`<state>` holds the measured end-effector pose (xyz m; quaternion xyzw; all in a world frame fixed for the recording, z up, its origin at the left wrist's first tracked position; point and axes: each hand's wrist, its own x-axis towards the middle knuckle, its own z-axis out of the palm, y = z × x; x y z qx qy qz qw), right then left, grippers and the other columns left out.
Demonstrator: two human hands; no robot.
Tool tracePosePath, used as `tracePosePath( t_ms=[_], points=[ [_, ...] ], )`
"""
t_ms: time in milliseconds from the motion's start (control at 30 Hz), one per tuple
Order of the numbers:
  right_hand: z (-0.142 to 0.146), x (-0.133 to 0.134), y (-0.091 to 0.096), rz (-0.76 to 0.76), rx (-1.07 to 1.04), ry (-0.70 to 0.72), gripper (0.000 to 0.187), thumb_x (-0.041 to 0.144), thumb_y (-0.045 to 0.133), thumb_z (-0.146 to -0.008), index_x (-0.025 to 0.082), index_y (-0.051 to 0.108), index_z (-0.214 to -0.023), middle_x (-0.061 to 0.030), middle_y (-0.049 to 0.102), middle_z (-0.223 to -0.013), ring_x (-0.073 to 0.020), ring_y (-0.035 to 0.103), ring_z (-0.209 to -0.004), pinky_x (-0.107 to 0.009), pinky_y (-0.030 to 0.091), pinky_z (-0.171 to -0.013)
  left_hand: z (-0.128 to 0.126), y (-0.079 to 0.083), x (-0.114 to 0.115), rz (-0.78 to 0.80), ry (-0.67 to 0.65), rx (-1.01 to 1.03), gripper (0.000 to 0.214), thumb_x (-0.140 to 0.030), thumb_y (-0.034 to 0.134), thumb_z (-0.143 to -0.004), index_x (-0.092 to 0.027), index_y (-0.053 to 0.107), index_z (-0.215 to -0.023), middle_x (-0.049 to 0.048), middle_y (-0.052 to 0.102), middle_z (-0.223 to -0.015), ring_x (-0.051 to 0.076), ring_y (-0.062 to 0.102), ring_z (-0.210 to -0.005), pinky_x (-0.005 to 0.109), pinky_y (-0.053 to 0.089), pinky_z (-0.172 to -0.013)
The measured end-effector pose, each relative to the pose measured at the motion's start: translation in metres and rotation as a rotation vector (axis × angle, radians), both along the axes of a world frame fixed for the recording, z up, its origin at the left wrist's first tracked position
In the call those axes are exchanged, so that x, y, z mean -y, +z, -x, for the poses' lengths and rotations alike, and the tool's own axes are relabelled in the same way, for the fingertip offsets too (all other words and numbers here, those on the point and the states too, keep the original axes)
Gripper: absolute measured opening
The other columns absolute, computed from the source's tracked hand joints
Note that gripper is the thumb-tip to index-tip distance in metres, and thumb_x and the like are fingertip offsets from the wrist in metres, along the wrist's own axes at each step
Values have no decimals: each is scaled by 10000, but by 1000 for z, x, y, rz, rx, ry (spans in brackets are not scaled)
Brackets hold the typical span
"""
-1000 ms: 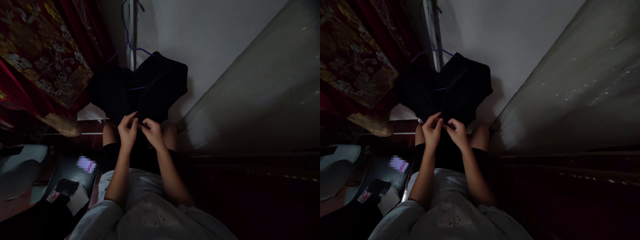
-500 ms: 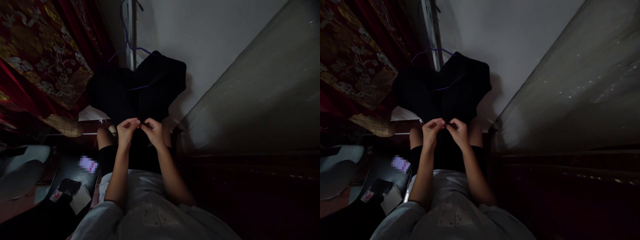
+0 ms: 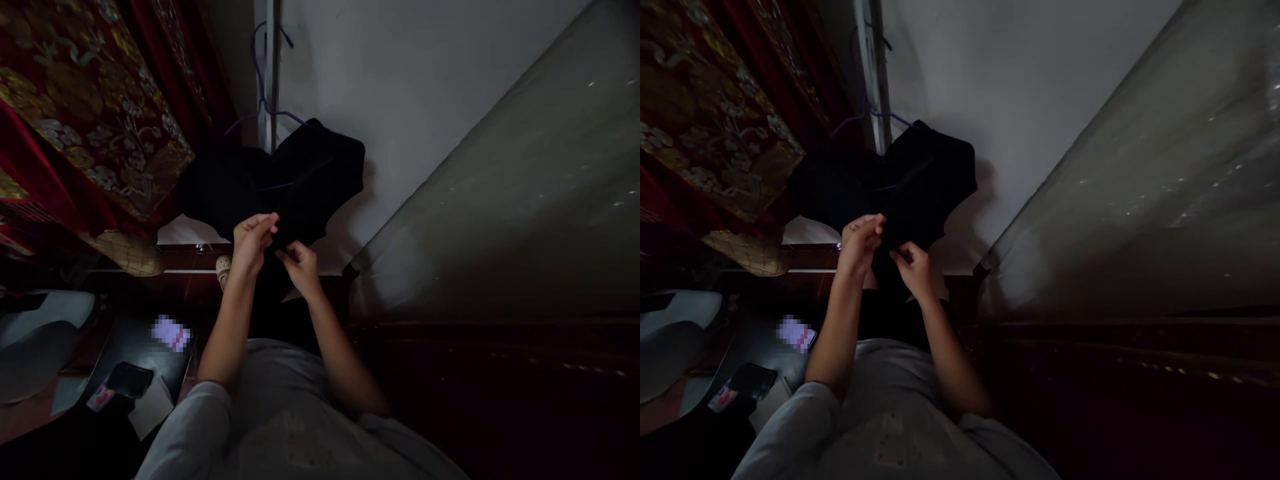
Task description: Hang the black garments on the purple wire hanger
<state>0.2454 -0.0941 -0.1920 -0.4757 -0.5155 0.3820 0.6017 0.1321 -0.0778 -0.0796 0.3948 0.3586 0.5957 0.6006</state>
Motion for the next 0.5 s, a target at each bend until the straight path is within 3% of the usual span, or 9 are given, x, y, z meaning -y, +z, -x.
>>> tracePosePath(
  t_ms=[133, 300, 400, 500],
  points=[
    [-14, -14, -14, 47, 57, -5, 465, 614, 751, -739, 208, 524, -713, 25, 495, -658, -129, 433, -619, -271, 384, -607, -7, 34, -32, -34, 18, -90, 234, -183, 803, -796, -121, 673, -612, -17, 542, -550, -5, 277, -393, 165, 155, -391],
    [-25, -34, -25, 42, 103, 11, 478, 632, 742, -729, 208, 525, -684, 34, 483, -637, -129, 434, -617, -277, 372, -616, -15, 77, -56, -52, 44, 7, 239, -122, 692, -909, -116, 662, -672, -28, 527, -599, -10, 268, -390, 164, 149, -389],
    [-31, -41, -27, 54, 139, 46, 432, 558, 750, -731, 205, 517, -647, 39, 471, -610, -122, 427, -599, -278, 349, -605, -17, 91, -59, -119, -1, -83, 239, -131, 673, -938, -116, 657, -700, -34, 530, -613, -12, 265, -389, 163, 145, -397],
    [-40, -44, -16, 48, 235, 151, 307, 424, 771, -738, 187, 585, -676, 15, 551, -638, -134, 500, -623, -285, 388, -626, -13, 92, -56, -207, 6, -243, 249, -150, 682, -938, -128, 634, -695, -37, 533, -596, 4, 320, -395, 157, 193, -401]
  ],
)
